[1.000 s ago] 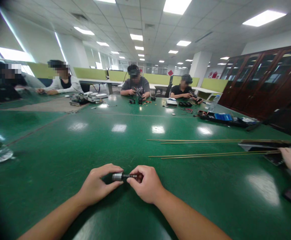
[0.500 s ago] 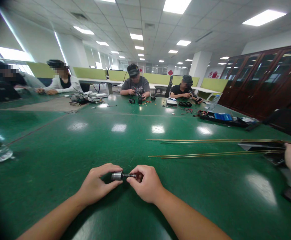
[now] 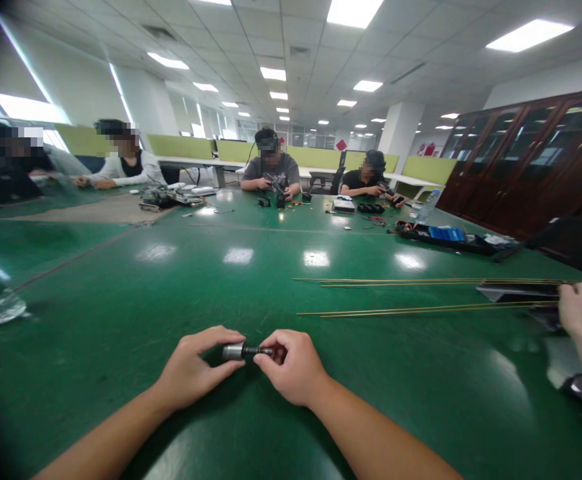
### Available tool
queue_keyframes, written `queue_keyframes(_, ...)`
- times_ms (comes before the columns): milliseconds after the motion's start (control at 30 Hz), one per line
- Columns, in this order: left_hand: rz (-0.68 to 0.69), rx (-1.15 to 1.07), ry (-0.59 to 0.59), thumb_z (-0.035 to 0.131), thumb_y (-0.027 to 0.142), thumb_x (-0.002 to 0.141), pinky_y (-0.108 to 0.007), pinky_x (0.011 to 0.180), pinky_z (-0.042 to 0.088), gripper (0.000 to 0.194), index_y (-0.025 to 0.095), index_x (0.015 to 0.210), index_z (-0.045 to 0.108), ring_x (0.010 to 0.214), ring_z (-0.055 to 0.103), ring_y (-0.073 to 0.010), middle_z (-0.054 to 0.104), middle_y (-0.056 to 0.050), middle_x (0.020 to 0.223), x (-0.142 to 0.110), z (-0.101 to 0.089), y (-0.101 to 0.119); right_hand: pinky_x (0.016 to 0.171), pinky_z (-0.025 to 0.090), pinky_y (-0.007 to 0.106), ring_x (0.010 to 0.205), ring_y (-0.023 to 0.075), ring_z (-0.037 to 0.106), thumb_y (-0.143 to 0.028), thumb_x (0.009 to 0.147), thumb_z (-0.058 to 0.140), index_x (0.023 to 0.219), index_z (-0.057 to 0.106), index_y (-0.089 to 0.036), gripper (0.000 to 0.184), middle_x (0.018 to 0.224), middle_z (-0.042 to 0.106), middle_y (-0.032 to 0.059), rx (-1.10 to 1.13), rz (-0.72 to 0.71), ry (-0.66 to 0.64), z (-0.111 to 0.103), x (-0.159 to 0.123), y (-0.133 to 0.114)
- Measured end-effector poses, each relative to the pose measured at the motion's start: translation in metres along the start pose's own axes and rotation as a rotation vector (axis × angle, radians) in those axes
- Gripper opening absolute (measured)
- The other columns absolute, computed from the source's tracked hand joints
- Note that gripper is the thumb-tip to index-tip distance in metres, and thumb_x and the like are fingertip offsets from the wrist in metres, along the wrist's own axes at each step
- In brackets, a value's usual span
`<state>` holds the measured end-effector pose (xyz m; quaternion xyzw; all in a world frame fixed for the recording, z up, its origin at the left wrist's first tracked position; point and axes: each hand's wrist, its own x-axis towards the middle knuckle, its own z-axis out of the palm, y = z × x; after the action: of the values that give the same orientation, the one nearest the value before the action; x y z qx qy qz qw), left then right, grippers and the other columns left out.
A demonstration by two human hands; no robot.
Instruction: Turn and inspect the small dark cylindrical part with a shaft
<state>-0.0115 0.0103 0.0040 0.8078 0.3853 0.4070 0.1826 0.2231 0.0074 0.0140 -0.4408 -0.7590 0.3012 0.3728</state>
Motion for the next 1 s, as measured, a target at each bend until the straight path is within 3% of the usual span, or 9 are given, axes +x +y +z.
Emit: queue_keyframes(1000, -0.016, 0.0, 0.01, 0.075, 0.024, 0.082, -0.033, 0.085, 0.054, 0.029, 0.026, 0.11, 0.067, 0.093, 0.067, -0.0186, 0.072, -0.003, 0.102, 0.0004, -0.0013, 0.0031, 0.061, 0.043, 0.024, 0.062, 0.0132, 0.057, -0.023, 0.081, 0.071, 0.084, 0.072, -0.018, 0.005, 0.068, 0.064, -0.0006, -0.01, 0.005, 0.021, -0.0012, -0.0009, -0.0014)
